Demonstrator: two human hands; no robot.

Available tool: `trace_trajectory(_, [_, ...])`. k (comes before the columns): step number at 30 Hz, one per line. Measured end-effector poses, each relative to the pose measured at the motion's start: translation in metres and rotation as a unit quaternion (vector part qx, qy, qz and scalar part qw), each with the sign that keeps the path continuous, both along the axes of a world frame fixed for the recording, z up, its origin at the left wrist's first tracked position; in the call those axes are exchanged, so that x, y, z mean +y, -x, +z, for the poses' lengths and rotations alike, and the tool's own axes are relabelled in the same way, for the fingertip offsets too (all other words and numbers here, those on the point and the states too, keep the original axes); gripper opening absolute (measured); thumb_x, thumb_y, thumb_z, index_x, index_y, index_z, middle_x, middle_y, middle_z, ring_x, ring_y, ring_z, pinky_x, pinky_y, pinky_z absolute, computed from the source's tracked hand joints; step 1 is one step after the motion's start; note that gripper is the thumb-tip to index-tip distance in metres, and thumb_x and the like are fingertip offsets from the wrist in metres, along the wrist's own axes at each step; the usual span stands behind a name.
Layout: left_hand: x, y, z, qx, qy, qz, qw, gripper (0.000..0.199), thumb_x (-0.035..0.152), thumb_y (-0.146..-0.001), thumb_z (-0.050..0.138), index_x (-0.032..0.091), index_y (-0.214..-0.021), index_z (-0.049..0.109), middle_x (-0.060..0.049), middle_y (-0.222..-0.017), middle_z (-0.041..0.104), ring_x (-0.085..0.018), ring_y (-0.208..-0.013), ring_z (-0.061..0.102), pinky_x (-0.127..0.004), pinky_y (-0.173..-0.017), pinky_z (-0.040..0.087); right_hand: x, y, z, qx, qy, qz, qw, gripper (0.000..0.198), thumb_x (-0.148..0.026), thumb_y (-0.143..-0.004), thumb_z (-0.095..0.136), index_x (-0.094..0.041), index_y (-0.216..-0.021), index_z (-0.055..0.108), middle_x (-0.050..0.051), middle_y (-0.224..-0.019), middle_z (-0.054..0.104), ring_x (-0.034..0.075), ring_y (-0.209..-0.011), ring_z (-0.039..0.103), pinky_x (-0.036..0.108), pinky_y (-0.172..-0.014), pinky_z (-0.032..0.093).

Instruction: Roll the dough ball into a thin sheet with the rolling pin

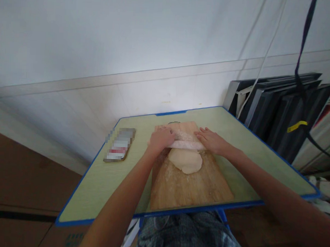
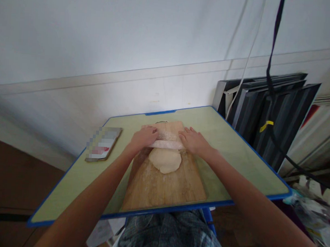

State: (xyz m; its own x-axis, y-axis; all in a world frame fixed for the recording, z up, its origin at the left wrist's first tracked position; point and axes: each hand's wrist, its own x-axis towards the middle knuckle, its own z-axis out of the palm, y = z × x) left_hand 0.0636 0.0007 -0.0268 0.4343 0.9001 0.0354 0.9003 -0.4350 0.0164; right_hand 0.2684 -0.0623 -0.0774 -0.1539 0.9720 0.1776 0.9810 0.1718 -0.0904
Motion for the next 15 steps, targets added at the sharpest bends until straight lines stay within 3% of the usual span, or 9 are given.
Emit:
trace_trajectory(4, [0.001, -0.003, 0.001, -0.004, -0.018, 0.003, 1.0, 0.039, 0.031, -0.084, 0.03, 0.017, -0.097, 0.064, -0.011, -0.112, 0.062, -0.028, -0.105, 0.055, -0.037, -0.08, 0.047, -0.015, 0.002, 0.001, -0.039, 0.008, 0.003, 0.999, 0.045, -0.03, -0.092, 0.024, -0.016, -0.129, 0.046, 0.014, -0.138, 0.04, 0.032, -0.129, 0.03, 0.052, -0.095, 0.036])
trace_trajectory(11, [0.005, -0.003, -0.002, -0.049, -0.05, 0.067, 0.995, 0.039, 0.026, -0.083, 0.033, 0.012, -0.104, 0.062, -0.015, -0.11, 0.06, -0.026, -0.104, 0.055, -0.033, -0.081, 0.047, 0.009, 0.01, 0.036, -0.02, 0.063, -0.079, 0.995, 0.048, -0.032, -0.092, 0.017, -0.018, -0.127, 0.048, 0.014, -0.137, 0.041, 0.032, -0.126, 0.035, 0.056, -0.093, 0.035])
trace_trajectory(15, [0.002, -0.002, -0.004, -0.054, -0.058, 0.07, 0.994, 0.038, 0.025, -0.084, 0.033, 0.012, -0.104, 0.062, -0.015, -0.112, 0.058, -0.025, -0.109, 0.052, -0.033, -0.084, 0.045, 0.005, 0.016, 0.04, -0.032, 0.055, -0.082, 0.995, 0.047, -0.03, -0.092, 0.019, -0.018, -0.127, 0.048, 0.014, -0.137, 0.042, 0.032, -0.125, 0.035, 0.057, -0.093, 0.034])
